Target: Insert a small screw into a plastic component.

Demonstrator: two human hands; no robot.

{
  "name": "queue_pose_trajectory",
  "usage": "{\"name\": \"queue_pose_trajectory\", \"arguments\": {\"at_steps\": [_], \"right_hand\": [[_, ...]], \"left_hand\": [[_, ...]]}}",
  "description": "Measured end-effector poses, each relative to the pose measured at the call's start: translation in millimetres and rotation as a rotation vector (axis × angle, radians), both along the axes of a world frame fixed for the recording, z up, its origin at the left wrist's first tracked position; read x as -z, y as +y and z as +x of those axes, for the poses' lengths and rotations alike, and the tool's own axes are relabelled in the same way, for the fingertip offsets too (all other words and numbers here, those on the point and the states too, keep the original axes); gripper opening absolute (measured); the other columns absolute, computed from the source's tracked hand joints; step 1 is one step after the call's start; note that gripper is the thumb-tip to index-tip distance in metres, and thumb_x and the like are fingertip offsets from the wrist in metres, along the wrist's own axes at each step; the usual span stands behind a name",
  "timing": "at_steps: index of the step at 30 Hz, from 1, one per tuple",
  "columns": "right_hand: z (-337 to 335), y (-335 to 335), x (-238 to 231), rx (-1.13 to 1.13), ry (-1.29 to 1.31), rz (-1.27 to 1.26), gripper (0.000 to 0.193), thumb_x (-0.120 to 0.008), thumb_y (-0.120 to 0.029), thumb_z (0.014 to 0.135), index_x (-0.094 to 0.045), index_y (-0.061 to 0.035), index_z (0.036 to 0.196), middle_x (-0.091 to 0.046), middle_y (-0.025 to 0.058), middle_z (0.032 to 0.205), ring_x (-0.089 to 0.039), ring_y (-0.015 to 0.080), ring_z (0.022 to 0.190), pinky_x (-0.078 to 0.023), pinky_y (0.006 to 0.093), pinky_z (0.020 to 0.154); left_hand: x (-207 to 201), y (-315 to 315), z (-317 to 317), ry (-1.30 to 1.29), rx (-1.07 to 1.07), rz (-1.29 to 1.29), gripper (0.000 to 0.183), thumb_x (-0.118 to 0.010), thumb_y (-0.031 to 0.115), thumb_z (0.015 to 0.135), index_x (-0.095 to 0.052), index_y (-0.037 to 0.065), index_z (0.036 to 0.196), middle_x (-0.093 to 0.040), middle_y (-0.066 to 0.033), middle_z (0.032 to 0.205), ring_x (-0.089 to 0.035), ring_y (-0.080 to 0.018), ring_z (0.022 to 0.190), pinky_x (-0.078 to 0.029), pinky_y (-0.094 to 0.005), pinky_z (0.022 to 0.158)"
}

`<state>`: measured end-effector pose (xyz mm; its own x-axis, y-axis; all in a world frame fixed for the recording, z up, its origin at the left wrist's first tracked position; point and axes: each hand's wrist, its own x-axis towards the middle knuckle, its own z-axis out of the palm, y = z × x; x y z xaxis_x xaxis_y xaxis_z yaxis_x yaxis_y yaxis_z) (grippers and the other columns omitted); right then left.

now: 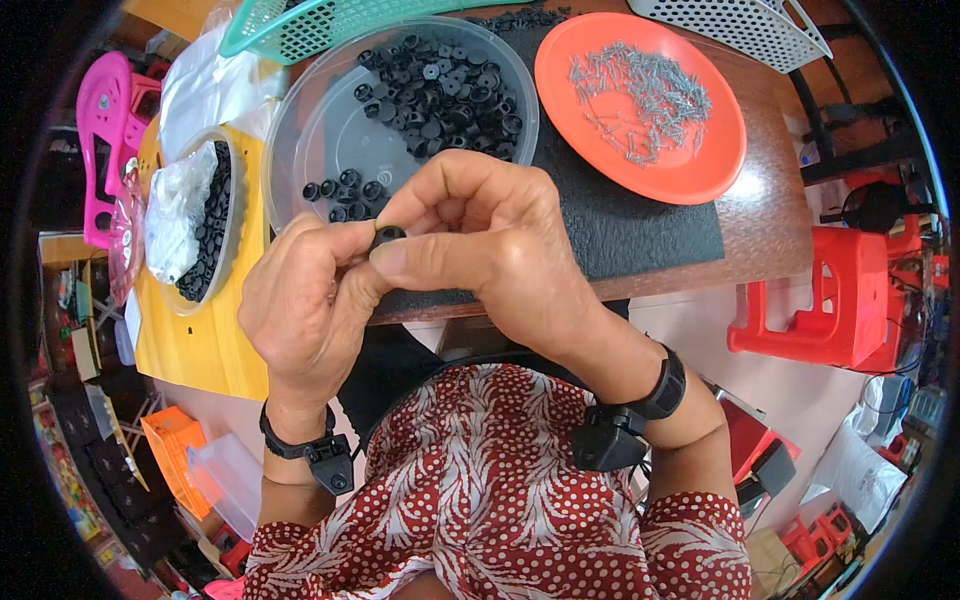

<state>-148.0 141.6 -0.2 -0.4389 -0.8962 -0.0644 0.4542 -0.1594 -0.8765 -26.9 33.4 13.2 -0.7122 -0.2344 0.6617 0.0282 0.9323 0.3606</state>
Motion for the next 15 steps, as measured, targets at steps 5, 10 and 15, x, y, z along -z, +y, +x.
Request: {"name": "queue_pose_trajectory", "arguments": {"at_steps": [5,10,15], "right_hand": [[-1.6,-1.1,-2.5,-0.032,-0.203,-0.028,0.019,-0.067,0.000,0.072,-0.061,0.0046,0.089,-0.064,0.0076,0.078,-0.059,0.0092,0.066,-0.047,0.0205,0.061],[-1.8,-0.3,1.9,-0.046,-0.223,-0.019,0.019,-0.068,-0.006,0.073,-0.062,0.0035,0.089,-0.065,0.0084,0.078,-0.056,0.0084,0.061,-0.042,0.0190,0.055],[-1.3,-2.8,-2.4,-0.054,-0.280,0.063,0.022,-0.068,-0.016,0.076,-0.062,0.0010,0.087,-0.064,0.0062,0.076,-0.053,0.0066,0.060,-0.040,0.0181,0.053]], "left_hand": [[-6.2,2.5,0.6,-0.042,-0.005,0.182,0.029,-0.076,0.004,0.058,-0.057,-0.001,0.079,-0.050,-0.0071,0.061,-0.051,-0.0209,0.052,-0.038,-0.0298,0.045],[-8.9,-0.6,2.5,-0.073,0.060,0.378,0.033,-0.078,0.004,0.058,-0.059,-0.001,0.085,-0.053,-0.0051,0.063,-0.052,-0.0157,0.053,-0.041,-0.0262,0.045],[-6.9,3.1,5.1,-0.095,0.062,0.482,0.035,-0.079,0.003,0.061,-0.061,-0.003,0.090,-0.056,-0.0037,0.072,-0.051,-0.0106,0.063,-0.041,-0.0217,0.054]]}}
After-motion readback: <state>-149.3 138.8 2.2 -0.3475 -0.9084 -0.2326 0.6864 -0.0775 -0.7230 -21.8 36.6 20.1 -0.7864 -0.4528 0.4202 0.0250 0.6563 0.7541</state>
